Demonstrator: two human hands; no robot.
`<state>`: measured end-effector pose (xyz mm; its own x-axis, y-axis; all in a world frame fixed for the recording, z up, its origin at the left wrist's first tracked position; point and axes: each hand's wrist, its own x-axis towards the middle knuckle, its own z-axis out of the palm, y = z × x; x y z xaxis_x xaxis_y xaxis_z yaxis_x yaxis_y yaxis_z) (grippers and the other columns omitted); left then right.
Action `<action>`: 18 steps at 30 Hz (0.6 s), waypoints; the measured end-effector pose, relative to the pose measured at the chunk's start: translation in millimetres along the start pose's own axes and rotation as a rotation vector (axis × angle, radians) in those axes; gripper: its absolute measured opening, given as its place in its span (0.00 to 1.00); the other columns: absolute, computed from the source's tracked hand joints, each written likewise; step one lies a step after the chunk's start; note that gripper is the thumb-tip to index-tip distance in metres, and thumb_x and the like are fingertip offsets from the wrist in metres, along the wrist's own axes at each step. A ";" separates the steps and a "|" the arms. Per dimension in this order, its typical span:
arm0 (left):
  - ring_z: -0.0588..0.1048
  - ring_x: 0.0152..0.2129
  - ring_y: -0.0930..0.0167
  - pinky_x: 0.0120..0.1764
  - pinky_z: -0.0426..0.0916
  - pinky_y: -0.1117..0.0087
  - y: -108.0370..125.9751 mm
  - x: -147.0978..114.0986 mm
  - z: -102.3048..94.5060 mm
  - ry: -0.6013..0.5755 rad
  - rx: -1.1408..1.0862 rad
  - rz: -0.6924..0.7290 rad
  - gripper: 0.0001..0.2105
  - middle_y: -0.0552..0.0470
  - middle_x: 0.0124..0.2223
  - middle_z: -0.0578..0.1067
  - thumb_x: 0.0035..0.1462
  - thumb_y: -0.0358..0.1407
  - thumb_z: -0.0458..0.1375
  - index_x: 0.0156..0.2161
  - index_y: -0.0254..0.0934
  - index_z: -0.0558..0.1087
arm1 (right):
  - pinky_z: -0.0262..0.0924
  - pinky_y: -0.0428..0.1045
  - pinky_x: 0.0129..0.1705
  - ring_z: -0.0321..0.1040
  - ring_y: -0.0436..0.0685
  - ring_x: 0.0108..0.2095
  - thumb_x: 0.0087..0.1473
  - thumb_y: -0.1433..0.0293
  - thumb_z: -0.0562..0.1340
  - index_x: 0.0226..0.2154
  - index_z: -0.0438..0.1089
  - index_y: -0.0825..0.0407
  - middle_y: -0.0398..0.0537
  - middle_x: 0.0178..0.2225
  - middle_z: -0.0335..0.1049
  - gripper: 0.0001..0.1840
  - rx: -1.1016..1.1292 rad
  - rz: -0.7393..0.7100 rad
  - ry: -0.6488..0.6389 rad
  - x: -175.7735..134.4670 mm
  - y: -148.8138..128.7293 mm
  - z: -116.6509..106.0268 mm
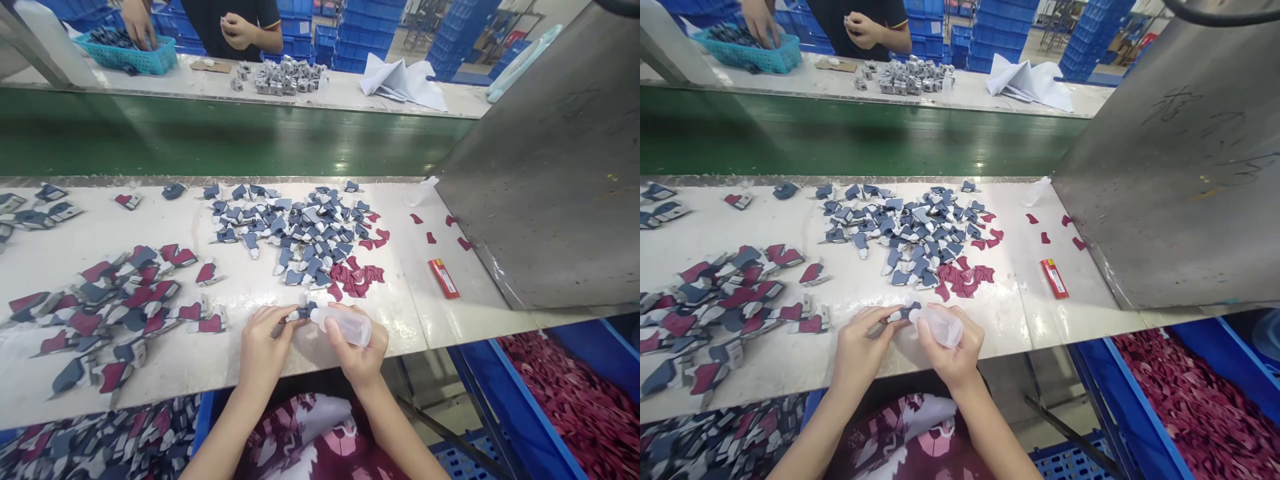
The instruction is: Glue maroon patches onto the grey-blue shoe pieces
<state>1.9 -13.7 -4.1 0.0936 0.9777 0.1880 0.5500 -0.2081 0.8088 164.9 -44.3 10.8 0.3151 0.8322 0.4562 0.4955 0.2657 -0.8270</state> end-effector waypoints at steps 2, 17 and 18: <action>0.77 0.36 0.64 0.41 0.71 0.63 0.2 -0.1 0.2 0.002 -0.002 -0.001 0.10 0.51 0.36 0.81 0.56 0.28 0.59 0.40 0.41 0.80 | 0.72 0.50 0.29 0.75 0.56 0.27 0.54 0.68 0.66 0.38 0.76 0.53 0.49 0.29 0.77 0.09 0.002 -0.007 -0.004 -0.6 0.8 -0.8; 0.77 0.35 0.63 0.41 0.70 0.62 -0.2 -0.5 1.8 0.022 -0.001 -0.001 0.05 0.51 0.36 0.82 0.56 0.36 0.65 0.39 0.41 0.80 | 0.70 0.49 0.27 0.75 0.56 0.26 0.54 0.70 0.65 0.32 0.77 0.53 0.48 0.28 0.77 0.04 0.030 0.041 0.023 -2.4 6.7 -12.1; 0.77 0.35 0.63 0.41 0.70 0.62 -0.4 -0.5 1.9 0.022 -0.003 -0.003 0.05 0.51 0.36 0.82 0.56 0.35 0.65 0.39 0.41 0.80 | 0.70 0.49 0.28 0.75 0.57 0.27 0.54 0.70 0.65 0.32 0.77 0.53 0.48 0.28 0.77 0.04 0.027 0.043 0.032 -2.4 7.6 -13.6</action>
<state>3.2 -14.1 -5.6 0.0741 0.9775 0.1976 0.5479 -0.2055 0.8109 178.9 -50.9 7.9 0.3614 0.8276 0.4295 0.4589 0.2432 -0.8546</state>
